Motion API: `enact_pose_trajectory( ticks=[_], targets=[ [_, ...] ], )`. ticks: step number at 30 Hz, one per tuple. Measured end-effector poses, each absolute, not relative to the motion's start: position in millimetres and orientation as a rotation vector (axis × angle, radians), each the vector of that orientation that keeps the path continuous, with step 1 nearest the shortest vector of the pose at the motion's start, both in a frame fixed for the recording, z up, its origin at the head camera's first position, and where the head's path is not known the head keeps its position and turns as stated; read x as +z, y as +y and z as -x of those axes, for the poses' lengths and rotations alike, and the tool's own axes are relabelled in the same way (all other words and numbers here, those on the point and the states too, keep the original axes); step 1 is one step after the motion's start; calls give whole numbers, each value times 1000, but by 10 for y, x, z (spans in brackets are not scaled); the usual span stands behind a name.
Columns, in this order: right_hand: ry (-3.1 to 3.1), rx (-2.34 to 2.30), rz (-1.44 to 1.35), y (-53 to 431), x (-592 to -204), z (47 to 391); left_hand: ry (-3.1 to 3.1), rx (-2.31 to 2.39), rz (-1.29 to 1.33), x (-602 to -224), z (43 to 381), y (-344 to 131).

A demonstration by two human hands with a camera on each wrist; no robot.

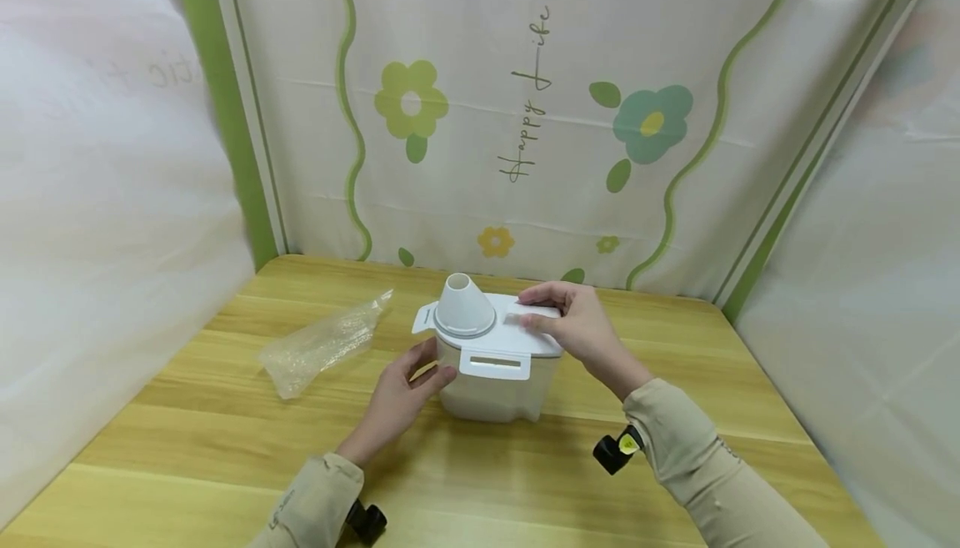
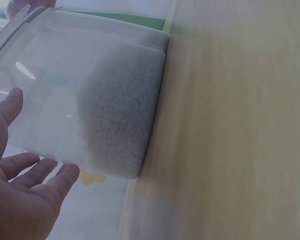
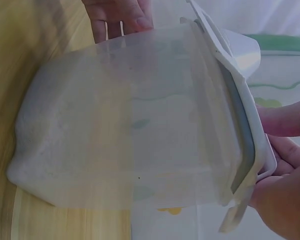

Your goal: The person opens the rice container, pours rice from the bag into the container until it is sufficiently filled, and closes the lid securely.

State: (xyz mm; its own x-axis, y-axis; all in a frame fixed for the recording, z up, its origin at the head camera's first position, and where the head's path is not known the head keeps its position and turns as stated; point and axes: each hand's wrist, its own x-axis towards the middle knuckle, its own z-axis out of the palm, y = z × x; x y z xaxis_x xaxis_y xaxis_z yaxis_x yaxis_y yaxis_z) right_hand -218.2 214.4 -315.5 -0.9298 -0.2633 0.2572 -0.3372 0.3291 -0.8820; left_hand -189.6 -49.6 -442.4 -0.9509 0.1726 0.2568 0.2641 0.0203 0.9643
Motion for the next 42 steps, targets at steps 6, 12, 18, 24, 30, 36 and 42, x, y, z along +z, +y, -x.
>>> enact_pose_trajectory(
  ticks=[6,12,18,24,30,36,42],
  targets=[
    [-2502,1684,-573,2139,-3157,2184,-2190,-2095,465,-4444,1910,-501],
    [-2500,1659,-577,2131,-3159,2179,-2188,-2091,477,-4436,1911,-499],
    [-2493,1624,-564,2117,-3171,2194,-2194,-2092,472,-4426,1903,-501],
    [-2490,1598,-567,2115,-3175,2207,-2196,-2103,458,-4421,1908,-501],
    [-2503,1605,-569,2137,-3176,2218,-2210,-2095,472,-4420,1918,-489],
    [-2544,1635,-534,2117,-3152,2212,-2211,-2098,460,-4418,1907,-482],
    [-2575,1637,-508,2074,-3112,2212,-2180,-2114,455,-4419,1896,-493]
  ],
)
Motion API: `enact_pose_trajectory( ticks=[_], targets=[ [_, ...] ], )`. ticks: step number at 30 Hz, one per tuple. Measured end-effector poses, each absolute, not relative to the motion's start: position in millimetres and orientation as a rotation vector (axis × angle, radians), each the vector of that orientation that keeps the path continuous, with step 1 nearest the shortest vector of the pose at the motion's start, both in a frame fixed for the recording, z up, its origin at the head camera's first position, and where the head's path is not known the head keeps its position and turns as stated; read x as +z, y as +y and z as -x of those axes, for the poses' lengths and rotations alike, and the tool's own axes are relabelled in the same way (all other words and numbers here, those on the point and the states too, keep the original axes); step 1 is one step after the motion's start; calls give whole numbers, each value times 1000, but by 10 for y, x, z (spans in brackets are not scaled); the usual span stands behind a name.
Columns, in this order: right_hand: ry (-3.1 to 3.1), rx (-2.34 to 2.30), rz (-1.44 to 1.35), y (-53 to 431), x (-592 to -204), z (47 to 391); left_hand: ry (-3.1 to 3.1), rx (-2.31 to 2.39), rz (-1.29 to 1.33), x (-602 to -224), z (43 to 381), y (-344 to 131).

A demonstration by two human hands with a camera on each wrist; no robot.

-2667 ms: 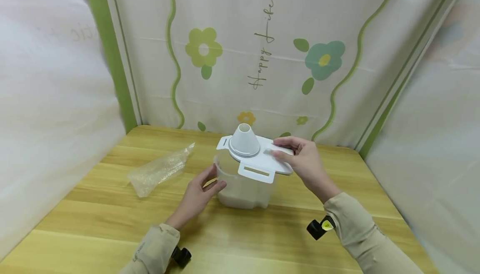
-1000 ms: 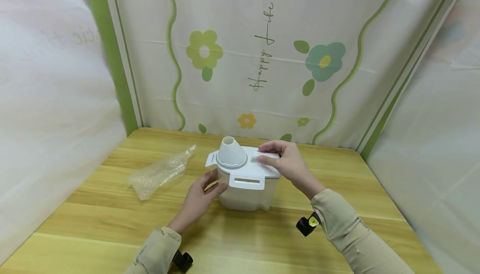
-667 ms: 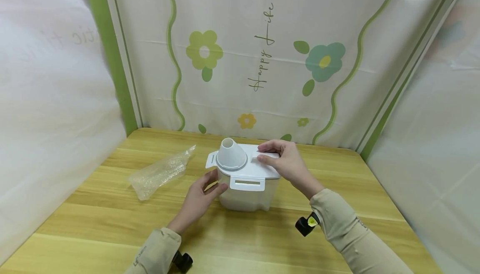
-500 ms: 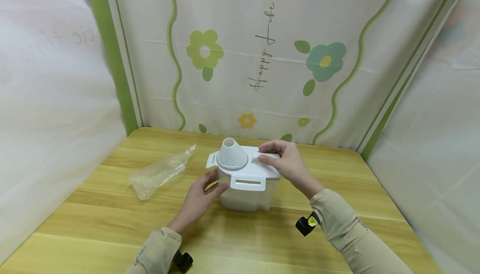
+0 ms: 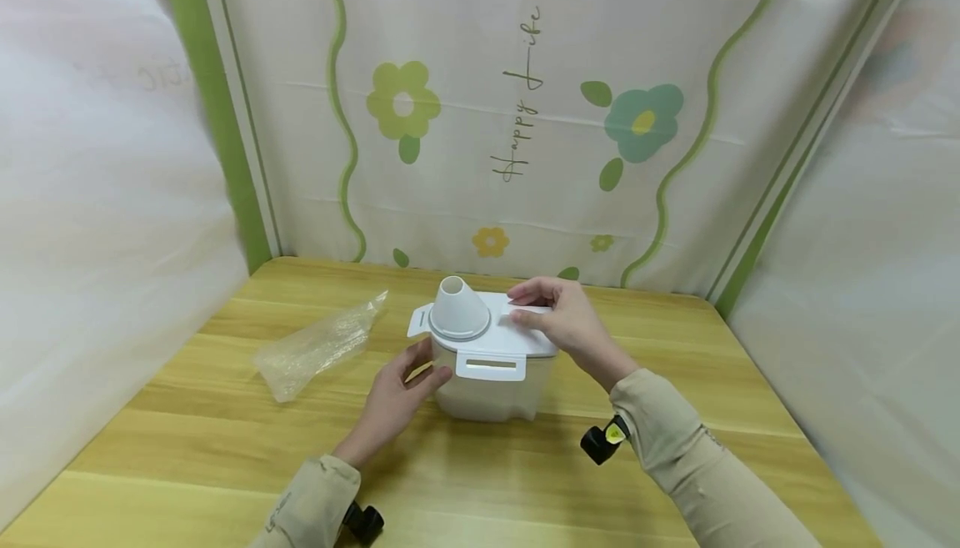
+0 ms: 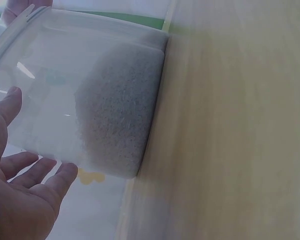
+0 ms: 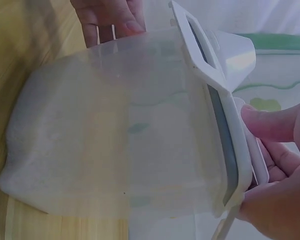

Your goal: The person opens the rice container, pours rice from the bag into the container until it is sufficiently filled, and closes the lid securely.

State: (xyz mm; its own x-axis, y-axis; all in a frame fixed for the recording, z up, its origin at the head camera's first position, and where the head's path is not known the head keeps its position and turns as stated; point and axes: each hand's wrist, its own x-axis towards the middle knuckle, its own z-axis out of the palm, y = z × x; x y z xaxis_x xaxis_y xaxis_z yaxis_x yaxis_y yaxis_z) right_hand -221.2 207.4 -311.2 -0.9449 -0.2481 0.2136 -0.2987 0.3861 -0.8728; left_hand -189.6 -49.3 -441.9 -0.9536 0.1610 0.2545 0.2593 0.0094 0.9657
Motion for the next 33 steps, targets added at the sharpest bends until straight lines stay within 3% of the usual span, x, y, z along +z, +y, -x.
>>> enact_pose_trajectory(
  ticks=[18,33],
  targets=[
    [-2376,1557,-551,2104,-3305,2128,-2204,-2094,471,-4420,1903,-499],
    [-2291,1598,-363,2215,-3537,1914,-2215,-2077,460,-4438,1909,-498]
  ],
)
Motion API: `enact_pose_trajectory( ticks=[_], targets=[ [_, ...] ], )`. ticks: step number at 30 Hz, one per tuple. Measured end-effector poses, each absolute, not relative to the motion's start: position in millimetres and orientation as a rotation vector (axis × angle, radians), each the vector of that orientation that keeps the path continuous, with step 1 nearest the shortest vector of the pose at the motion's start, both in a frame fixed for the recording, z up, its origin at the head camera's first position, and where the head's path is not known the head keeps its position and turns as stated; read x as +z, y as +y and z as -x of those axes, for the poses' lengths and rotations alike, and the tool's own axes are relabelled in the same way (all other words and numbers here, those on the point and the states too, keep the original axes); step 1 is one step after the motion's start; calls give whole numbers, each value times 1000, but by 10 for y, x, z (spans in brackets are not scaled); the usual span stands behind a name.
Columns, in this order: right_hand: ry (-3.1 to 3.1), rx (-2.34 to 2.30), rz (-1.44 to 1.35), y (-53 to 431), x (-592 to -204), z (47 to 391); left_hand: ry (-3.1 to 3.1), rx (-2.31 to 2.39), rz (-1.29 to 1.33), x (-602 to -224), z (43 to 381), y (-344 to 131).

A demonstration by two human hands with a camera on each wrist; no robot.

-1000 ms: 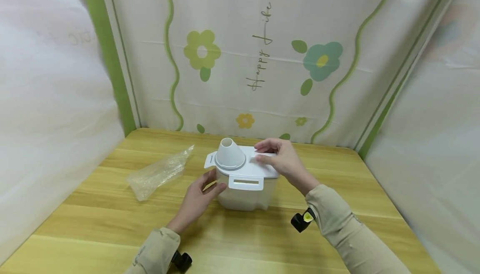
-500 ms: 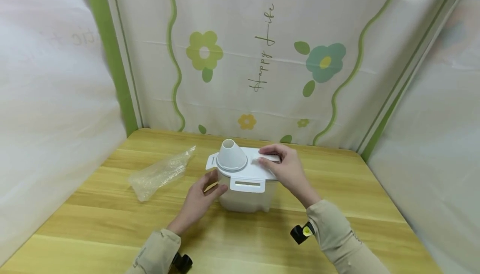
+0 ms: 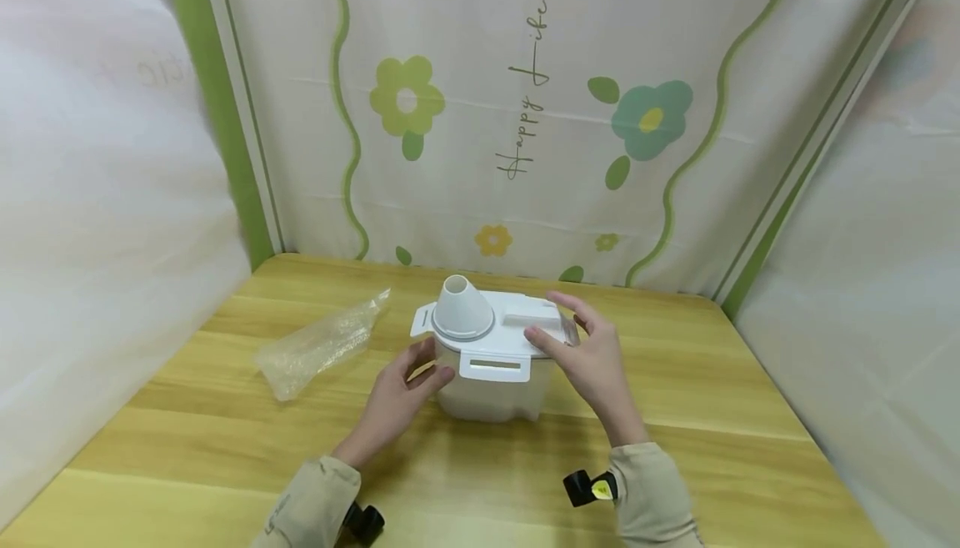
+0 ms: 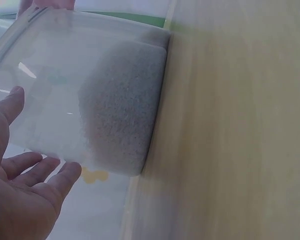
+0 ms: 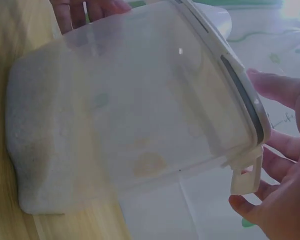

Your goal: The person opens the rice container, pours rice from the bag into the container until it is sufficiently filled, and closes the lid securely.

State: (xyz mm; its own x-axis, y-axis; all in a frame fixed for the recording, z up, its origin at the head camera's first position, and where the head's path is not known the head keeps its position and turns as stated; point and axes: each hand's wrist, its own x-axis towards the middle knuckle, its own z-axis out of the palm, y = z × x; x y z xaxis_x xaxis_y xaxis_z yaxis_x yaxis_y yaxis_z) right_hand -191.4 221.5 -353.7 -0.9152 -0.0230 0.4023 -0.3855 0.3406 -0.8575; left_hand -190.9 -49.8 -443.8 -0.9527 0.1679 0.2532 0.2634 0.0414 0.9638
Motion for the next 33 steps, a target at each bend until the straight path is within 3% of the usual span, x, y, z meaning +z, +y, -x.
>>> enact_pose_trajectory(
  ticks=[18,25,33],
  targets=[
    [-2222,1595,-215,2128,-3743,1950,-2307,-1990,398,-4393,1891,-568],
    [-2205,1566,-246,2002,-3537,1806,-2243,-1845,327,-4208,1918,-754],
    [-2172,1628,-264,2087,-3698,1934,-2088,-1802,412,-3964,1936,-731]
  ],
)
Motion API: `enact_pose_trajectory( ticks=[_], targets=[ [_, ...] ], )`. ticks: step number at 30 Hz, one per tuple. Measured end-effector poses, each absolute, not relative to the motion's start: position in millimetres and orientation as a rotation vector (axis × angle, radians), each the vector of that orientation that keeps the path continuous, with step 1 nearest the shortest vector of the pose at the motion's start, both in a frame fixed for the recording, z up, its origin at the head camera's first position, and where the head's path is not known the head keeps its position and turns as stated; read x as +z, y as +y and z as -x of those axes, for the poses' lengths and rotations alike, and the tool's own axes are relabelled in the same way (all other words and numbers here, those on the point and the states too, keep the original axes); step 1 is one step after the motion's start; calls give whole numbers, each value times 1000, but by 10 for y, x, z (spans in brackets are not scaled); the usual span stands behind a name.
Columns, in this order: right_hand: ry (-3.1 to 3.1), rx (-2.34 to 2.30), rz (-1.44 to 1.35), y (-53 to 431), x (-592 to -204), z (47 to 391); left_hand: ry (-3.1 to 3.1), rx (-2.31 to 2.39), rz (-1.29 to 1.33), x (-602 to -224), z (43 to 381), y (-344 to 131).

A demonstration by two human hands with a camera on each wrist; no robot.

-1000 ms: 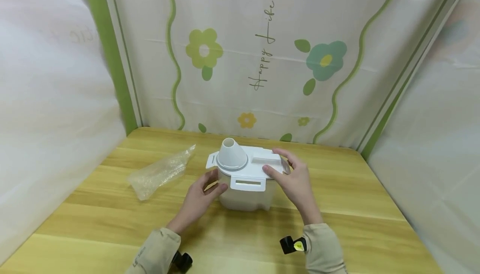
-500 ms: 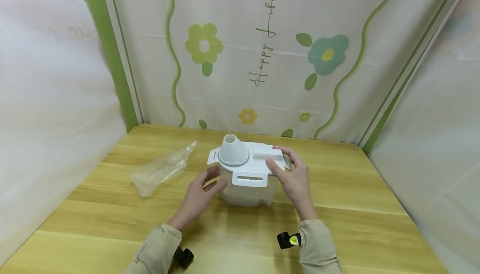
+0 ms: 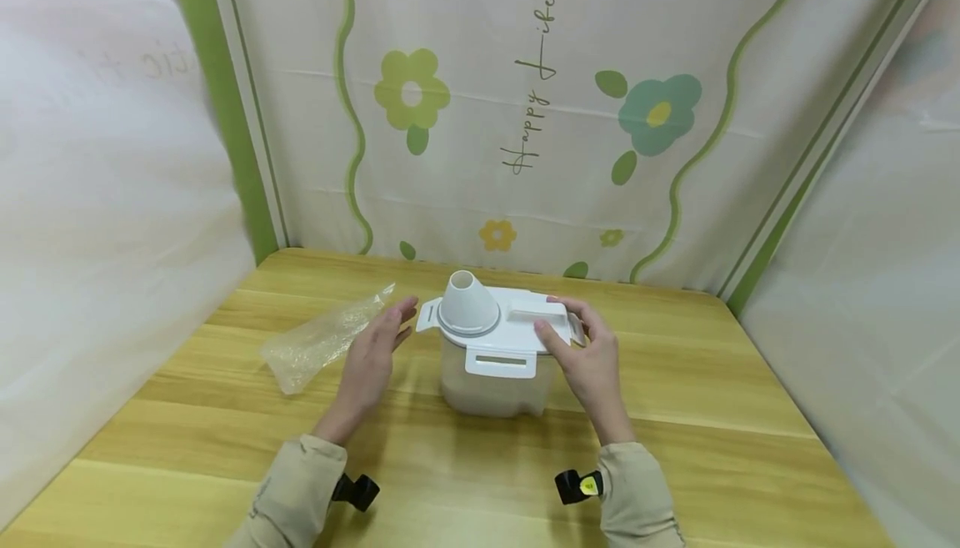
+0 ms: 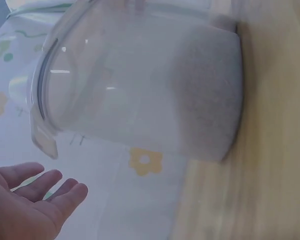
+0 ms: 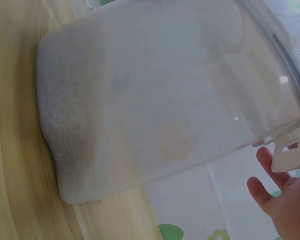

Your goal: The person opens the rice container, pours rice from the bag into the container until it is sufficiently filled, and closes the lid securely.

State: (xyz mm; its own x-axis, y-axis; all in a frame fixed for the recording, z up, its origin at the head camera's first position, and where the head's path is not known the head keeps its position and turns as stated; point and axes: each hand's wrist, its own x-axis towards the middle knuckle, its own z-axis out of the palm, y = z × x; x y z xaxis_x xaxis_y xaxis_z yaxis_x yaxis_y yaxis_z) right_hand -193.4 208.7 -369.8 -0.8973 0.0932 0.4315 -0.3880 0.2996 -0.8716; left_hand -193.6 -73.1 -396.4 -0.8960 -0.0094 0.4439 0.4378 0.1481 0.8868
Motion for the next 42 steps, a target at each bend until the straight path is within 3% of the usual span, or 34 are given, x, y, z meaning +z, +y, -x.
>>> enact_pose_trajectory(
  ticks=[26,42],
  targets=[
    [-2040,1705,-317,2138,-3880,2057,-2020,-1444,480,-3957,1878,-357],
    [-2015,1689,-316,1996,-3648,1875,-2013,-1447,498,-4046,1867,-342]
  ],
)
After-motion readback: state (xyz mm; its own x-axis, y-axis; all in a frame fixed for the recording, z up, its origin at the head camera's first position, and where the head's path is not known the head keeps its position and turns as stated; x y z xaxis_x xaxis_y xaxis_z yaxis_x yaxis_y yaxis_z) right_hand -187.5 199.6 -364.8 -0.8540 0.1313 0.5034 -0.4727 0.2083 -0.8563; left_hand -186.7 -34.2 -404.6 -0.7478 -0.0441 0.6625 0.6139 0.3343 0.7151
